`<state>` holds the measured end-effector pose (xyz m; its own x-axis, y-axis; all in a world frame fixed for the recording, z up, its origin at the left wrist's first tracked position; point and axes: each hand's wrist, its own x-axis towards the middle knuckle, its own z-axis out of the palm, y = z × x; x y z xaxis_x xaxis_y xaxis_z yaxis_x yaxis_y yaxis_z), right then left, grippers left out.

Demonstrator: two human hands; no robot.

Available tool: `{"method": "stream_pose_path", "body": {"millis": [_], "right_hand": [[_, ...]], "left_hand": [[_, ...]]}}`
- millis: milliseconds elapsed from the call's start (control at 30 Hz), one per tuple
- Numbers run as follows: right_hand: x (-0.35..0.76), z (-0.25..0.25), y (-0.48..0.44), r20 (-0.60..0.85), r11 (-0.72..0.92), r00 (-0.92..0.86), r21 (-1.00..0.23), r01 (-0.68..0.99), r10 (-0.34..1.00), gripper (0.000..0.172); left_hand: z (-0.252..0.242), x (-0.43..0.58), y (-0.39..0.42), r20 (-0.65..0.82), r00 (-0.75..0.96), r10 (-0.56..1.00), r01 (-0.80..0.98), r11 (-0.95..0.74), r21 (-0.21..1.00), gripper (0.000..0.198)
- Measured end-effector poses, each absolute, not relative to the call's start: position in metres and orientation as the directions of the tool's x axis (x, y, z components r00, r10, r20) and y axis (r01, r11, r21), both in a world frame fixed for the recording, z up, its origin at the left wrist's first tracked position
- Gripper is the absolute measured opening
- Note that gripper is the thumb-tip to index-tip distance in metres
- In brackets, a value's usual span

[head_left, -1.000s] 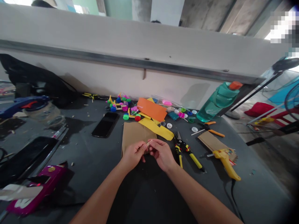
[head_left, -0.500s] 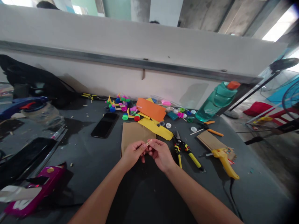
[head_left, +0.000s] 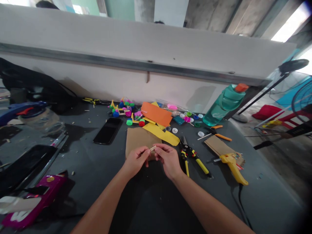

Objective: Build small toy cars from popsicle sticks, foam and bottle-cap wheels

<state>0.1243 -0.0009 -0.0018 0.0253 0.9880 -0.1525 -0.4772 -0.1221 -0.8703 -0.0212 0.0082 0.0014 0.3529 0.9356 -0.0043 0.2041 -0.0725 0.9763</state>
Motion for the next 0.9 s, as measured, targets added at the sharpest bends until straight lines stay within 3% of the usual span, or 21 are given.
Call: {"method": "stream_pose_path", "body": {"millis": [300, 400, 533, 733, 900], "right_hand": [[0.126, -0.008, 0.005, -0.200, -0.150, 0.081, -0.899, -0.412, 0.976, 0.018], [0.126, -0.013, 0.008, -0.174, -0.110, 0.140, -0.919, -0.379, 0.975, 0.019], [0.128, -0.019, 0.010, -0.115, -0.052, 0.189, -0.948, -0.314, 0.975, 0.019], [0.130, -0.017, 0.008, -0.041, 0.007, 0.191, -0.970, -0.245, 0.981, 0.020], [0.133, -0.017, 0.012, -0.004, 0.044, 0.216, -0.975, -0.217, 0.976, 0.021]], "left_hand": [[-0.004, -0.020, 0.011, 0.001, 0.351, 0.936, 0.255, -0.097, 0.962, 0.029], [-0.011, -0.020, 0.013, -0.020, 0.249, 0.968, 0.241, -0.042, 0.970, 0.026], [-0.012, -0.020, 0.010, -0.009, 0.084, 0.996, 0.349, -0.020, 0.937, 0.025], [0.004, -0.012, 0.010, 0.036, 0.266, 0.963, 0.585, -0.191, 0.788, 0.033], [0.009, -0.007, 0.026, 0.058, 0.396, 0.916, 0.613, -0.311, 0.726, 0.036]]}}
